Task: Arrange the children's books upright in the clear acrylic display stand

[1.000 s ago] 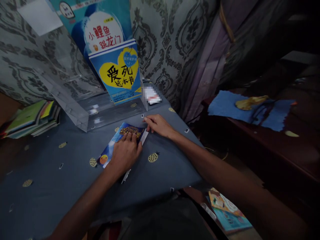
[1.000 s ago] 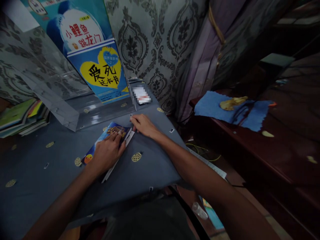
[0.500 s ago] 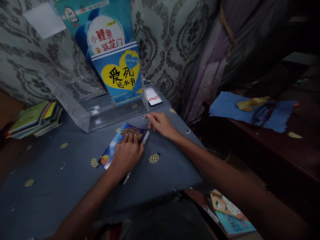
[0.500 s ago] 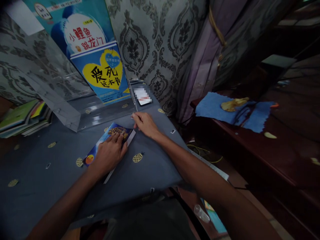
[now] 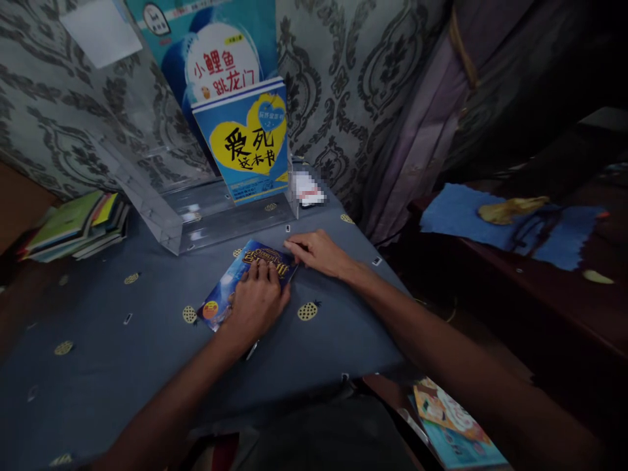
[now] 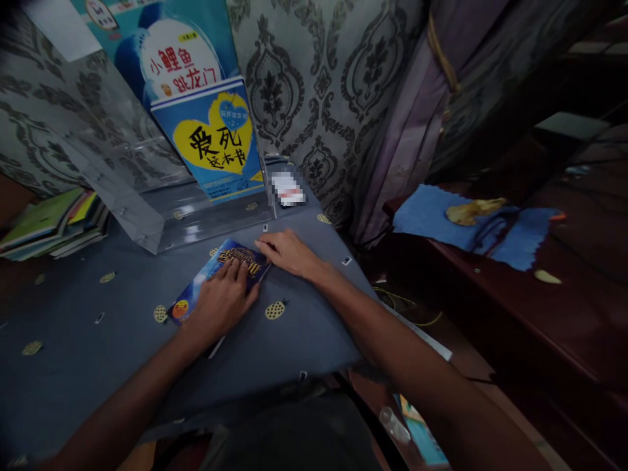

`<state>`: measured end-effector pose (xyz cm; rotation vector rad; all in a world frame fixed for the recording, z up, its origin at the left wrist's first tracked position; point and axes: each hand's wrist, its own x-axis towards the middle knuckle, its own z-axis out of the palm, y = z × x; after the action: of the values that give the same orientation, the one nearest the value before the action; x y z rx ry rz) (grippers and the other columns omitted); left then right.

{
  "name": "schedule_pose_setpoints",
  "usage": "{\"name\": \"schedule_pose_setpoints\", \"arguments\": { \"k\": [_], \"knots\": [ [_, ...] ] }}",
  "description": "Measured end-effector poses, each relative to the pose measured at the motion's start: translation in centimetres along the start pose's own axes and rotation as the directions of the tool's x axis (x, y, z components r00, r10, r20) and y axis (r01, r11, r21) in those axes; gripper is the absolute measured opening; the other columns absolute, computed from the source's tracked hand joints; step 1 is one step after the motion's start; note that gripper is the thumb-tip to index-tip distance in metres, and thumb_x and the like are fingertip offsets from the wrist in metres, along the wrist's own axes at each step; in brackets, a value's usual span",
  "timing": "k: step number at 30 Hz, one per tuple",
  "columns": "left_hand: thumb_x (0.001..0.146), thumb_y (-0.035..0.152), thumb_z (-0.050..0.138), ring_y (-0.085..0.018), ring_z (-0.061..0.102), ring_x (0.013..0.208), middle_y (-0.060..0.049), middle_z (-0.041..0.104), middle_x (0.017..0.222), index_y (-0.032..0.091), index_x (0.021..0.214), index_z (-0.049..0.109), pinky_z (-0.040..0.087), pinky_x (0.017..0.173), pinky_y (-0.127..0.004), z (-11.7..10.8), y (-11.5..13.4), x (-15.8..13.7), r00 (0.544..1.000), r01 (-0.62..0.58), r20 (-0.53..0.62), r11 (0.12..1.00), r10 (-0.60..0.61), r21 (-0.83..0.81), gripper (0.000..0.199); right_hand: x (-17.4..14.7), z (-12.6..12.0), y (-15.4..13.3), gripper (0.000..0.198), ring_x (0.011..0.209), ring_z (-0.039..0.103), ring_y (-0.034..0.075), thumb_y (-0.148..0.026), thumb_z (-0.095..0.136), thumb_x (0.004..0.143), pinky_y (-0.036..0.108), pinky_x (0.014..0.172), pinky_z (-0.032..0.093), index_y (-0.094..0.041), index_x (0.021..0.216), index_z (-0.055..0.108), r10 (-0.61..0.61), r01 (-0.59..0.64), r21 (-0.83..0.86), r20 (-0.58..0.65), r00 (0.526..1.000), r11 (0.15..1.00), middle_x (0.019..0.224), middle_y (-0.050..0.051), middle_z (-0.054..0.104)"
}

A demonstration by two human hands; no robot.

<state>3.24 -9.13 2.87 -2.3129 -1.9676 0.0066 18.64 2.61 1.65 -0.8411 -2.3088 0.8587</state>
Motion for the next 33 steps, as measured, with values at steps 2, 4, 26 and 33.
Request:
{"name": "schedule_pose_setpoints", "arguments": {
  "k": [2, 4, 26, 33],
  "knots": [
    [0.099, 0.04, 0.054, -0.037, 0.059, 0.132, -0.026, 0.063, 0.138, 0.004, 0.132, 0.06, 0.054, 0.101, -0.047, -0.3, -0.7, -0.1, 1.0, -0.02, -0.02, 0.999, 0.019, -0.041, 0.049, 0.0, 0.1, -0.1, 0.039, 0.057, 0.056, 0.013, -0.034, 0.043, 0.102, 0.026, 0.062, 0.036, -0.02, 0.069, 0.057, 0.001, -0.001, -0.031, 0.011, 1.0, 1.0, 0.06, -0.001, 0.062],
    [0.1, 0.041, 0.053, -0.033, 0.062, 0.128, -0.02, 0.065, 0.136, 0.012, 0.128, 0.064, 0.056, 0.1, -0.045, -0.6, -2.1, -0.3, 0.998, -0.058, -0.035, 0.991, 0.054, -0.118, 0.042, 0.0, 0.2, -0.3, 0.039, 0.058, 0.057, 0.014, -0.034, 0.043, 0.102, 0.026, 0.062, 0.036, -0.019, 0.07, 0.059, -0.001, 0.001, -0.076, 0.007, 1.0, 0.997, 0.062, 0.0, 0.063],
    [0.09, 0.075, 0.05, -0.037, 0.04, 0.147, -0.019, 0.045, 0.157, 0.019, 0.15, 0.044, 0.034, 0.117, -0.064, 0.2, -5.5, -7.4, 0.973, -0.227, -0.009, 0.961, 0.229, -0.156, 0.082, -0.1, 1.6, 1.2, 0.041, 0.106, 0.071, 0.025, -0.038, 0.045, 0.103, 0.04, 0.097, 0.053, -0.017, 0.13, 0.067, -0.036, 0.023, -0.153, -0.083, 0.996, 0.988, 0.123, 0.011, 0.075],
    [0.102, 0.046, 0.05, -0.032, 0.051, 0.14, -0.016, 0.059, 0.146, 0.016, 0.139, 0.056, 0.044, 0.115, -0.054, 0.8, -4.8, -8.1, 0.92, -0.386, -0.137, 0.912, 0.368, -0.137, 0.048, -0.1, 1.8, 1.0, 0.039, 0.113, 0.069, 0.028, -0.038, 0.045, 0.103, 0.045, 0.101, 0.051, -0.017, 0.126, 0.07, -0.051, 0.036, -0.146, -0.097, 0.994, 0.989, 0.122, 0.012, 0.075]
  ]
}}
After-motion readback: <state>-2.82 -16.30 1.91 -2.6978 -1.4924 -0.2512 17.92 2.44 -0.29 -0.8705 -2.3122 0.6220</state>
